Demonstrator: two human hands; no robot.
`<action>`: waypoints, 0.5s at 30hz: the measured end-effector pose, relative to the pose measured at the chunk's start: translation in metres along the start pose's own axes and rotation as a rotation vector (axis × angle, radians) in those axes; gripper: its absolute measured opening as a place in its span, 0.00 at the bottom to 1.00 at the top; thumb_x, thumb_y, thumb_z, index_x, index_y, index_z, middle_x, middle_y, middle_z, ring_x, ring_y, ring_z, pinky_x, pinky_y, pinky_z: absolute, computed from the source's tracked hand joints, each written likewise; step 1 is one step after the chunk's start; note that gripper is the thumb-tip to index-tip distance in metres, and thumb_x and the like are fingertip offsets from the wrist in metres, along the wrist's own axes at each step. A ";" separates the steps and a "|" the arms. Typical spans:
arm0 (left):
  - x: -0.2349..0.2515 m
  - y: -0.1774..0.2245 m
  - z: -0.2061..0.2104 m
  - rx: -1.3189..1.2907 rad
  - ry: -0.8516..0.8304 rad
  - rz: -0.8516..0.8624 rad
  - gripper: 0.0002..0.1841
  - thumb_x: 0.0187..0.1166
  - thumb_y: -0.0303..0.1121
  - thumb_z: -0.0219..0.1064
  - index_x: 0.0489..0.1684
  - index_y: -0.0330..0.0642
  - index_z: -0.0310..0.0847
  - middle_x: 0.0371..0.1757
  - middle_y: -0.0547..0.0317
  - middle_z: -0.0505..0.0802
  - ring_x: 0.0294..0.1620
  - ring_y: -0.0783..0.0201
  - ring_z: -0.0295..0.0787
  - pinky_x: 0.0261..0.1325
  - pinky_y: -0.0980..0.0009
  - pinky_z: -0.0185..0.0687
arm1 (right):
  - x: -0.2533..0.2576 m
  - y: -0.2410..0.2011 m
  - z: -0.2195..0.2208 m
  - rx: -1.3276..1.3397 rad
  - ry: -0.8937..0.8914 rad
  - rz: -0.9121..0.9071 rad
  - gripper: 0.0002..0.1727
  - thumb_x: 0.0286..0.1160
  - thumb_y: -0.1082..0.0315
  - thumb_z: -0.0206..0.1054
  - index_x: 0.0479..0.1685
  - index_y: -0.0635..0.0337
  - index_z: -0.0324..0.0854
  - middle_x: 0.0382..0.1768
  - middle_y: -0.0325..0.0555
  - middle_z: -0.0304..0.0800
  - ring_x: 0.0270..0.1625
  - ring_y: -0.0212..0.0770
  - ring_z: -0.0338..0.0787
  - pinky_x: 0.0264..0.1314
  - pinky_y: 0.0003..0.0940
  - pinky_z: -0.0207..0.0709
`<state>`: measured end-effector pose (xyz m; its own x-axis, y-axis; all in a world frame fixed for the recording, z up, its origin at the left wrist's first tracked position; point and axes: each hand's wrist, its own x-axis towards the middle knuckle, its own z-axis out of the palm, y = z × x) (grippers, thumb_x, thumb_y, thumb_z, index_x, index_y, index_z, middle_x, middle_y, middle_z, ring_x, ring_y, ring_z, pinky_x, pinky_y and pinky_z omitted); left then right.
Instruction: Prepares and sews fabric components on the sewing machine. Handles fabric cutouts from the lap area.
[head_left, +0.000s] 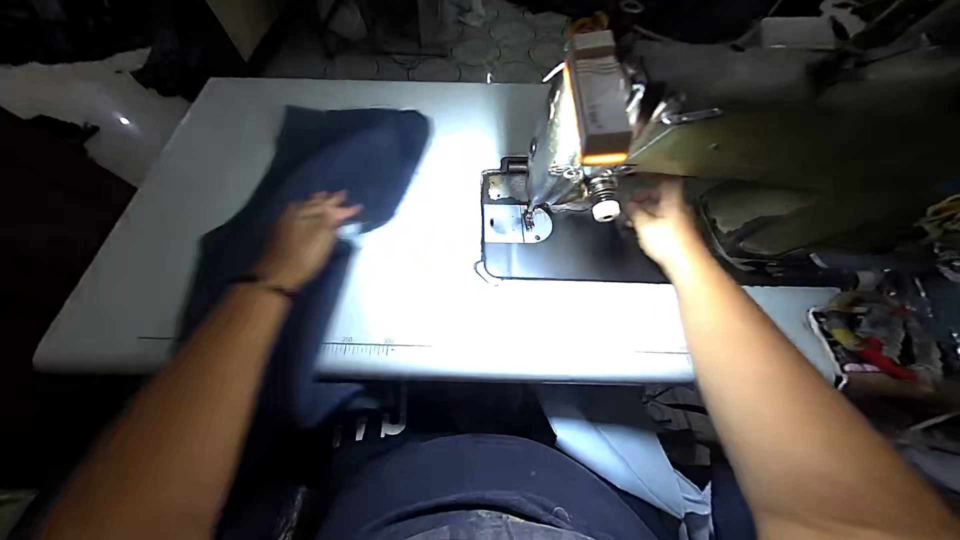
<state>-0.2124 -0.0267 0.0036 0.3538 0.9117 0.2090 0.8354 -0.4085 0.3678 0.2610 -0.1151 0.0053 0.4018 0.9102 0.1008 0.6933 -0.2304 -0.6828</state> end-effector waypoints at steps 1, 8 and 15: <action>-0.018 -0.037 -0.038 -0.002 0.004 -0.158 0.31 0.96 0.44 0.38 0.63 0.33 0.88 0.72 0.37 0.88 0.81 0.33 0.75 0.83 0.30 0.59 | -0.007 0.014 -0.012 0.013 -0.007 -0.023 0.28 0.87 0.70 0.58 0.83 0.69 0.61 0.66 0.74 0.81 0.59 0.64 0.88 0.62 0.61 0.81; -0.077 -0.144 -0.088 0.292 -0.330 -0.818 0.37 0.95 0.54 0.41 0.95 0.35 0.46 0.87 0.19 0.61 0.88 0.22 0.55 0.84 0.26 0.47 | -0.029 0.005 0.003 -0.287 0.009 -0.212 0.17 0.80 0.66 0.66 0.65 0.59 0.86 0.69 0.68 0.81 0.76 0.74 0.74 0.72 0.76 0.64; -0.043 -0.144 -0.070 0.189 -0.041 -0.683 0.32 0.98 0.44 0.36 0.92 0.26 0.48 0.90 0.17 0.55 0.90 0.18 0.47 0.87 0.29 0.43 | -0.026 -0.010 0.033 -0.425 -0.043 -0.243 0.25 0.90 0.55 0.51 0.83 0.39 0.74 0.87 0.58 0.66 0.91 0.67 0.59 0.86 0.76 0.44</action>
<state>-0.3769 -0.0099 0.0053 -0.2632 0.9635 -0.0479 0.9332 0.2669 0.2405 0.2236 -0.1245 -0.0144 0.1790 0.9664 0.1845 0.9504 -0.1215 -0.2862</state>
